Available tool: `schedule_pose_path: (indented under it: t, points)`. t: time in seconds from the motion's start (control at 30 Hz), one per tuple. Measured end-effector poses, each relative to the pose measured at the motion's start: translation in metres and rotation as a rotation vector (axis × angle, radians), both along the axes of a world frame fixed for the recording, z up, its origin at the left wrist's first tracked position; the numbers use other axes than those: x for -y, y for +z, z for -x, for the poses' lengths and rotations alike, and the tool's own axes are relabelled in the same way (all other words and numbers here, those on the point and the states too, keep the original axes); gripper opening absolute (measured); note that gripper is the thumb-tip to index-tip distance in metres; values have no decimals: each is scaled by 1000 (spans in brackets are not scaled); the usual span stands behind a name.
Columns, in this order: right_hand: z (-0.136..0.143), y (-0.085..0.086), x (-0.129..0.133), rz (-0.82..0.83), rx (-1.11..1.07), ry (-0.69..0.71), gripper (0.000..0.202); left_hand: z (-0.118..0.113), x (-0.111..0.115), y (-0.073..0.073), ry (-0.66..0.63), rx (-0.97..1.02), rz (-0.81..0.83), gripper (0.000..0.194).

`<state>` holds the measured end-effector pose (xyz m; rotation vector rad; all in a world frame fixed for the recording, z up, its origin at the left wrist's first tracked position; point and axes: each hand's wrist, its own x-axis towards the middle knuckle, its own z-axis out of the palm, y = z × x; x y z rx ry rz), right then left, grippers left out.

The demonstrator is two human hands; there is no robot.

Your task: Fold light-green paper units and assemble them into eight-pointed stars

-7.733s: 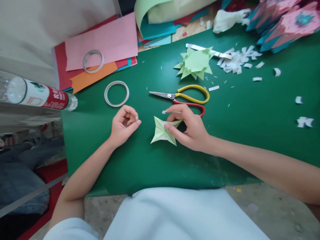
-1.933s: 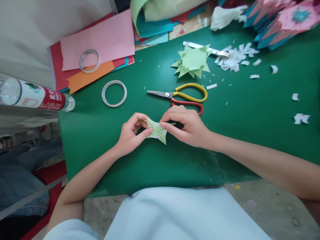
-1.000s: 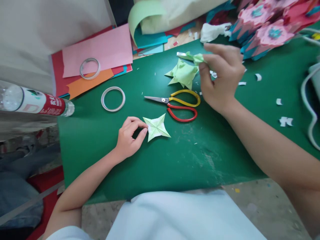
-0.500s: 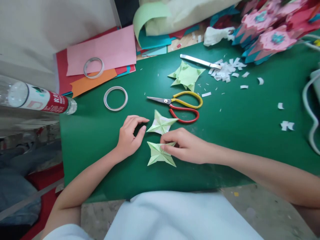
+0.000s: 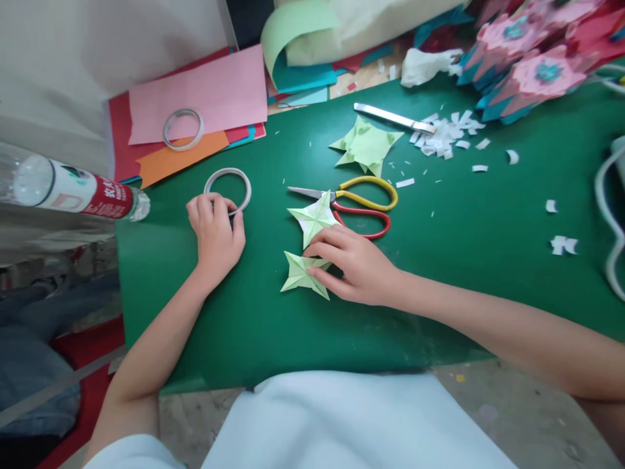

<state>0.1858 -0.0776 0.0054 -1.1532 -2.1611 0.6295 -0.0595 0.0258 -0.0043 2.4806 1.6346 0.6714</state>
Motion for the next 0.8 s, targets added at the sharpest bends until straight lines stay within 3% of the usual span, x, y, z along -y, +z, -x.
schedule_pose_path:
  t: [0.13, 0.23, 0.4, 0.53, 0.63, 0.8]
  points:
    - [-7, 3, -2, -200, 170, 8, 27, -1, 4, -1, 8, 80, -44, 5]
    - [-21, 12, -10, -323, 303, -70, 23, -1, 6, -1, 11, 256, -20, 9]
    - [-43, 21, -26, -136, 538, -323, 30, -12, 20, 1, -157, 654, 169, 13]
    - [-47, 17, -28, 62, 614, -336, 38, -25, 37, 4, -319, 855, 280, 13]
    - [-47, 13, -26, 118, 576, -377, 37, -31, 44, 6, -393, 880, 282, 26]
    - [-47, 13, -24, 17, 571, -552, 26, -32, 45, 7, -463, 838, 304, 33]
